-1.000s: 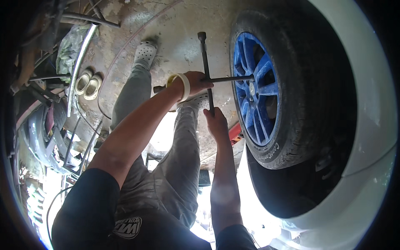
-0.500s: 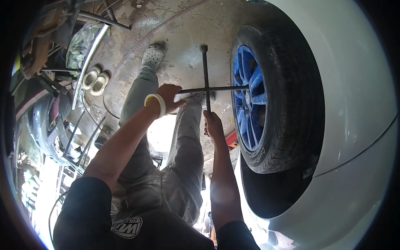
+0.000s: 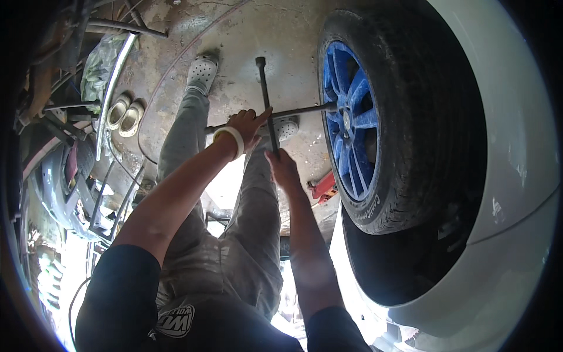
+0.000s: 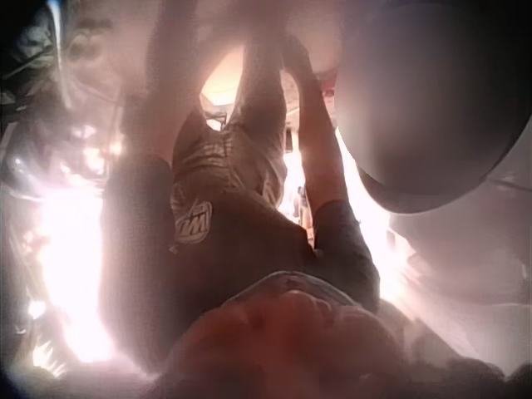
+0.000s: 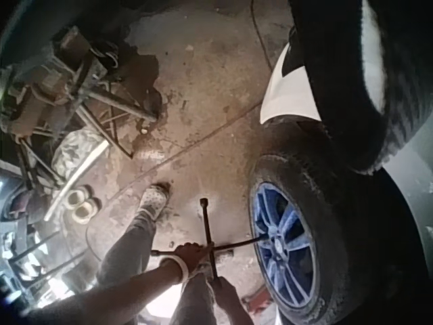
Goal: The person loosens and removes lug nuts from a car wheel using a lug wrench and by hand. The person then removes the wheel from the vehicle, moves a piece of cardboard, and screws nuts onto the wheel hub studs by hand.
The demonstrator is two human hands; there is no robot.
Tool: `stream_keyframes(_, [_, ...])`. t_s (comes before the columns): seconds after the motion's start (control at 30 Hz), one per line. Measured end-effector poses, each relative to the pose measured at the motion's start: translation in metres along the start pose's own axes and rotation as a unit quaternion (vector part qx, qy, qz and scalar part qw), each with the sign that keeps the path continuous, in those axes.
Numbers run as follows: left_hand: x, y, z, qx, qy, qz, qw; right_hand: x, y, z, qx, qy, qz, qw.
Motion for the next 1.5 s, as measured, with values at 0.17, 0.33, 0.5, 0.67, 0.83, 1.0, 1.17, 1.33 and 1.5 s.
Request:
stream_keyframes(0.17, [-0.016, 0.02, -0.005, 0.059, 0.017, 0.023, 0.998, -0.004, 0.046, 0.017, -0.151, -0.283, 0.013, 0.947])
stream_keyframes(0.33, [-0.008, 0.023, -0.039, -0.004, 0.066, 0.014, 0.998, 0.04, 0.022, -0.032, 0.11, -0.042, 0.033, 0.992])
stream_keyframes(0.5, [0.003, 0.009, -0.058, -0.071, 0.201, -0.106, 0.971, 0.074, 0.012, -0.019, 0.133, 0.186, -0.118, 0.966])
stream_keyframes(0.67, [0.007, -0.001, -0.054, -0.066, 0.24, -0.121, 0.961, 0.071, 0.016, -0.001, -0.007, -0.029, -0.071, 0.997])
stream_keyframes(0.83, [0.023, -0.007, -0.05, -0.074, 0.222, -0.048, 0.971, 0.066, 0.02, -0.002, 0.031, -0.023, -0.043, 0.998])
stream_keyframes(1.0, [0.029, -0.01, -0.045, -0.076, 0.289, -0.082, 0.951, 0.072, 0.016, -0.01, 0.045, 0.006, -0.048, 0.998])
stream_keyframes(1.17, [0.026, -0.011, -0.044, -0.057, 0.293, -0.101, 0.949, 0.071, 0.008, -0.015, 0.049, 0.006, -0.055, 0.997])
stream_keyframes(1.33, [0.026, -0.025, -0.04, -0.057, 0.273, -0.09, 0.956, 0.076, -0.001, -0.016, 0.073, -0.015, -0.094, 0.993])
stream_keyframes(1.5, [0.021, -0.031, -0.03, -0.04, 0.282, -0.064, 0.956, 0.064, -0.021, -0.018, 0.182, 0.116, -0.215, 0.952])
Point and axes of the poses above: each hand's wrist, its own y-axis away from the middle knuckle, its own z-axis out of the palm, x = y × z, the point moved 3 cm from there along -y, towards the middle knuckle, and after that the axes turned 8 degrees about y, right-handed, at the moved point
